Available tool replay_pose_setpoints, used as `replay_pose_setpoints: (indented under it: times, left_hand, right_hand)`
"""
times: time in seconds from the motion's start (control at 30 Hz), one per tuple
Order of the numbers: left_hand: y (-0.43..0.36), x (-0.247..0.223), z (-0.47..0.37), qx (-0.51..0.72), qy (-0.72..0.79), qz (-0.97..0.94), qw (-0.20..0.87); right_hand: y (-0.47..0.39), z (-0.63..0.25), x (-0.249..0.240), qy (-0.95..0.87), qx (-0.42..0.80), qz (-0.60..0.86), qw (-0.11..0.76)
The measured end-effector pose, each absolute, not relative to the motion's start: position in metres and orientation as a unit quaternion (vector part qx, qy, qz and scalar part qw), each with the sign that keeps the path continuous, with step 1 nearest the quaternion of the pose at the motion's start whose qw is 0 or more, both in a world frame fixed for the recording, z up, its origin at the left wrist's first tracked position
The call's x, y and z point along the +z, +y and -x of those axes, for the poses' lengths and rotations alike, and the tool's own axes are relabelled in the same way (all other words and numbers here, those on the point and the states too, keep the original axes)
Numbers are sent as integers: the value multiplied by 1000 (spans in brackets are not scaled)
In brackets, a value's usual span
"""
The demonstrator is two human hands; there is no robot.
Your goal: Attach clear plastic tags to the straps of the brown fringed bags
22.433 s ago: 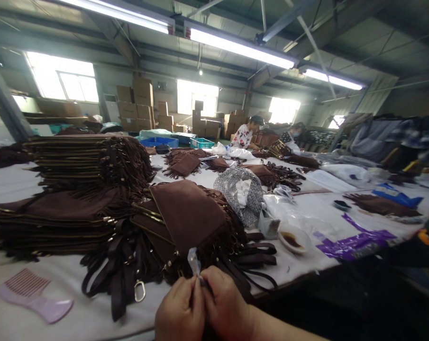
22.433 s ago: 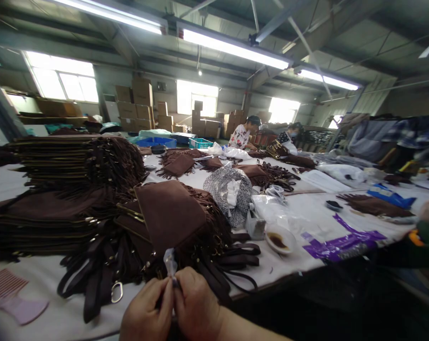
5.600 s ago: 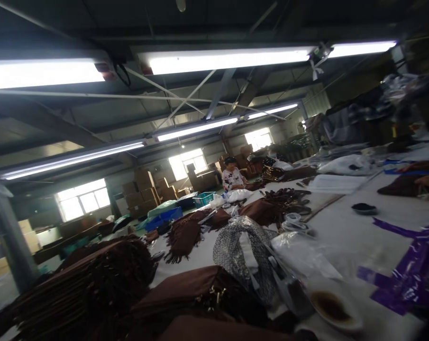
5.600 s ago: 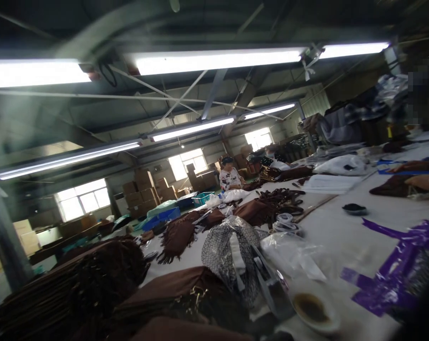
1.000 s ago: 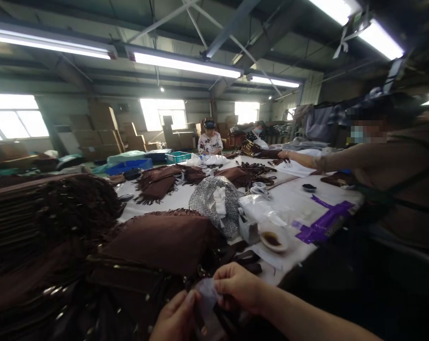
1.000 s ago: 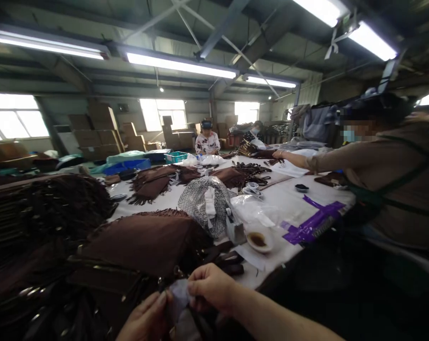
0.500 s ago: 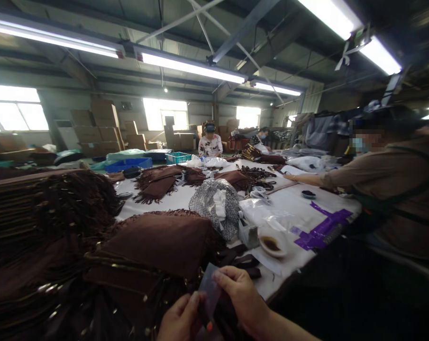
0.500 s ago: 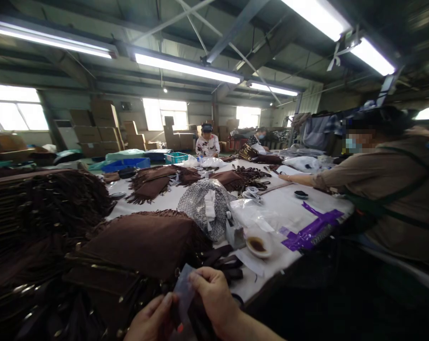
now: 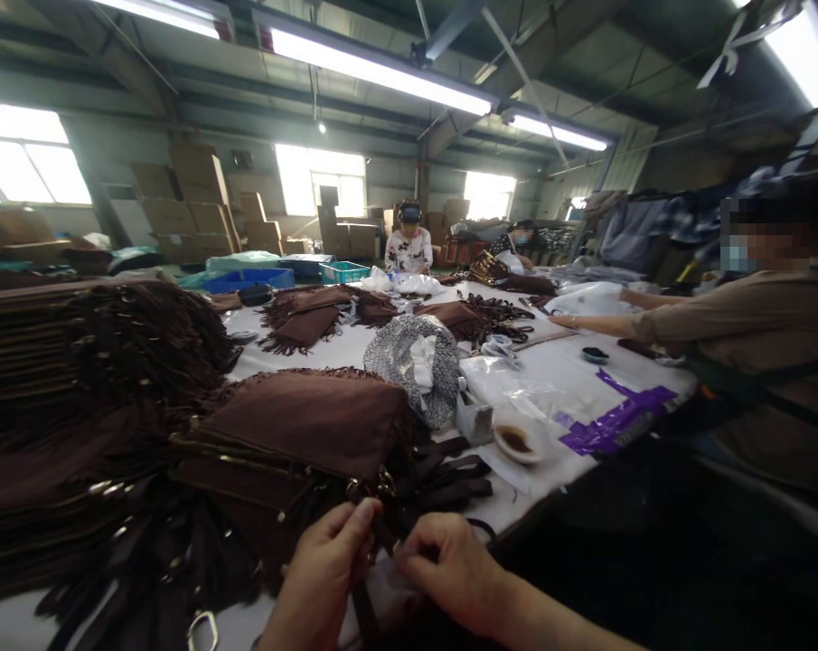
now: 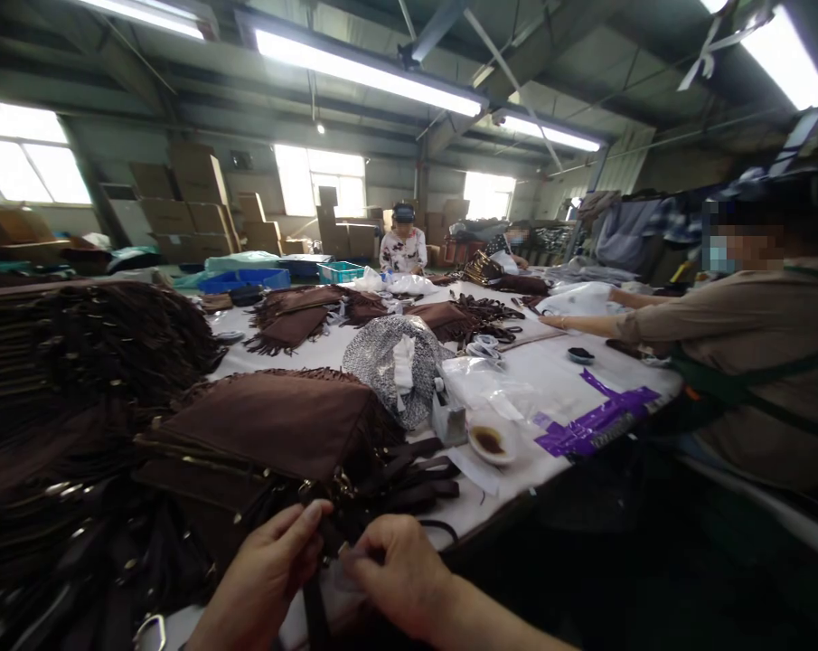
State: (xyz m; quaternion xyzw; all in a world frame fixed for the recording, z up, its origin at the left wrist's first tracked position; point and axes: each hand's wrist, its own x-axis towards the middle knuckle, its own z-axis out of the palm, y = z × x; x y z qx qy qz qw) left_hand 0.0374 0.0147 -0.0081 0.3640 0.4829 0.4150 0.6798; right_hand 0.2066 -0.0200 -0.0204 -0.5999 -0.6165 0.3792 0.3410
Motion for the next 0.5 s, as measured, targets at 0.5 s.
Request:
replay_pose_setpoints:
  times: [0.5]
  left_hand:
    - [20, -30, -35, 429, 530, -455, 573]
  right_hand:
    - [-30, -212, -19, -611, 380, 621, 311]
